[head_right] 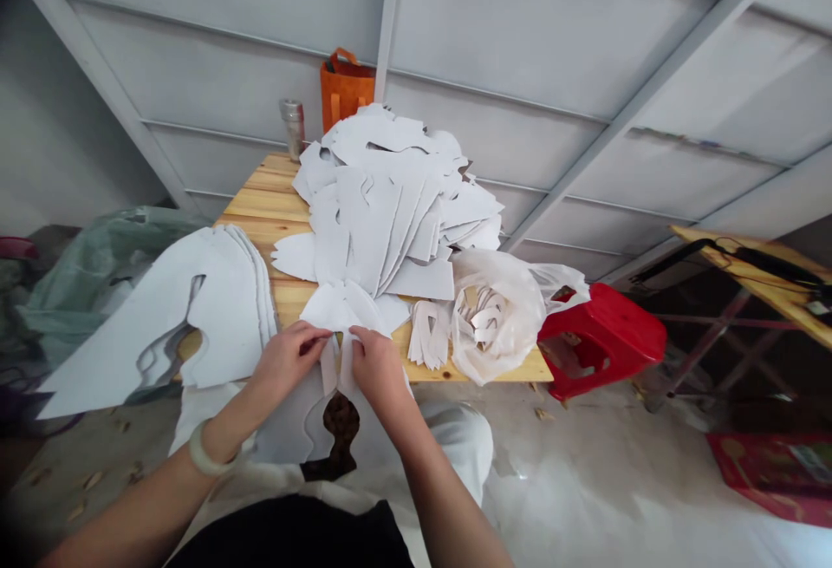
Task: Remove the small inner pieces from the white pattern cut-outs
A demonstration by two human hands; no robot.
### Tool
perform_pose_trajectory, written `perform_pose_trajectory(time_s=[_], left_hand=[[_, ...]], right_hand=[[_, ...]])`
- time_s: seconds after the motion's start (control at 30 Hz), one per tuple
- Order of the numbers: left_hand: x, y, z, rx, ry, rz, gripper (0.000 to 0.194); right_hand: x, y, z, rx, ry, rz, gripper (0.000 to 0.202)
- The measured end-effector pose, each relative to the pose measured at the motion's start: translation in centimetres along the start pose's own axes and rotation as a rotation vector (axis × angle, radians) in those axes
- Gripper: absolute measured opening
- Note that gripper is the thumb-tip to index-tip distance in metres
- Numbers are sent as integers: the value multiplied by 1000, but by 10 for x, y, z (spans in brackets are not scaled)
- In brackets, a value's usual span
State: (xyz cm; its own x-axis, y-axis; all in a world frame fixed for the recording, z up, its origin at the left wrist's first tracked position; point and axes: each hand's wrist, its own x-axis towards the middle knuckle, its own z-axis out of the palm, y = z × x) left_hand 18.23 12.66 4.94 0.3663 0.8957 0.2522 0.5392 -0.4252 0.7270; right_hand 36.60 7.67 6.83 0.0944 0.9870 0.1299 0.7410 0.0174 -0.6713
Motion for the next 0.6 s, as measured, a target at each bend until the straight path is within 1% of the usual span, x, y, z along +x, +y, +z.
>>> perform_pose_trajectory(time_s=[0.13, 0.2, 0.27, 0.43, 0.5, 0.6], left_hand=[[0, 0, -2, -21, -13, -1, 21], [0, 0, -3, -31, -12, 4, 21], [0, 0, -3, -37, -11, 10, 22], [0, 3, -5, -48, -5, -14, 24], [0, 4, -6, -72, 5, -28, 24], [-2, 6, -7, -140, -18, -79, 20]], right_hand=[[-1, 9, -3, 152, 20, 65, 35], [-2, 9, -4, 161, 14, 39, 34], [-1, 8, -4, 114, 20, -39, 37], [11, 7, 3, -24, 35, -359, 48], [18, 10, 8, -34, 19, -418, 49], [23, 14, 14, -36, 11, -422, 46]])
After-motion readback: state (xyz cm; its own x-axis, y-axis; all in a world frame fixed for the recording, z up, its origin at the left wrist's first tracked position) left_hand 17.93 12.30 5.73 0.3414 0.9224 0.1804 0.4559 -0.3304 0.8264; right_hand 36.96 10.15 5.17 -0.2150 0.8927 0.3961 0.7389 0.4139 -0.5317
